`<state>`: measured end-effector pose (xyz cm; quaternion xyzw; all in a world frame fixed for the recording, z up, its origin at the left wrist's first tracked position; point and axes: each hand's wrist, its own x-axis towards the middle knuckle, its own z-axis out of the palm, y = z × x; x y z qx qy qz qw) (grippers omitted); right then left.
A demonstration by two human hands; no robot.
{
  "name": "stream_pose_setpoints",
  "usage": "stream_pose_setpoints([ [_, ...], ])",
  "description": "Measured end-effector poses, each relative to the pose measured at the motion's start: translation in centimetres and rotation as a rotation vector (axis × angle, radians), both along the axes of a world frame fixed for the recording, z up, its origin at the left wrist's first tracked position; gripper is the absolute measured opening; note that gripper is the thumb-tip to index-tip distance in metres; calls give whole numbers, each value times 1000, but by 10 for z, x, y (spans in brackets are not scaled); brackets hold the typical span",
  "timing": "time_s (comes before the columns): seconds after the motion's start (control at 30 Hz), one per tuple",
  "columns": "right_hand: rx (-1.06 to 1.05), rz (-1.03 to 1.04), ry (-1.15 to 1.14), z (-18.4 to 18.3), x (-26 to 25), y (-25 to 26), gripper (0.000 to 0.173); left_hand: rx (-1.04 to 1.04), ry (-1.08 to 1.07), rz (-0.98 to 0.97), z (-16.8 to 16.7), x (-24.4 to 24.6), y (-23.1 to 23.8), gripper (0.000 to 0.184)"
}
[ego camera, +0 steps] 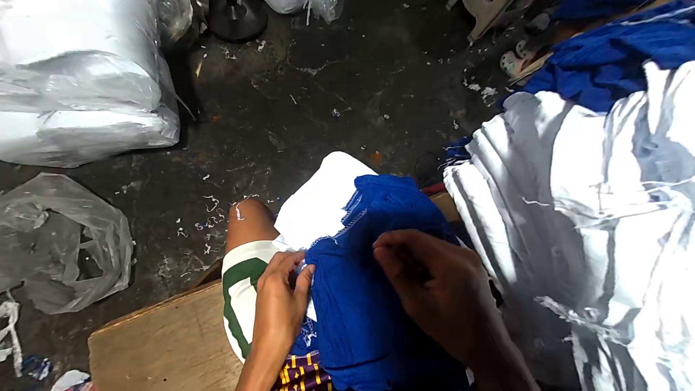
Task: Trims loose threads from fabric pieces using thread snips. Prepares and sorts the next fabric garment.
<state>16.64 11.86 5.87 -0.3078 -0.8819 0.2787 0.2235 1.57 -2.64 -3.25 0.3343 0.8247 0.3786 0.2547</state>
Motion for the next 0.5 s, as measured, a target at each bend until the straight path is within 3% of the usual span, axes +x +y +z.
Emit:
stream_pose_setpoints([
  [0.1,-50,77,-50,-10,-7,-11,24,58,215,-3,-1,-1,0,20],
  [0.23,-135,160,-226,-8,-6,-10,62,194,323,-25,8,-6,-7,26],
  [0.37,-102,236,-280,-15,-7,-14,54,292,55,28,16,-6,-8,24],
  [0.5,38,149,-329,-26,-16,-27,47,282,-291,181,25,1,2,23],
])
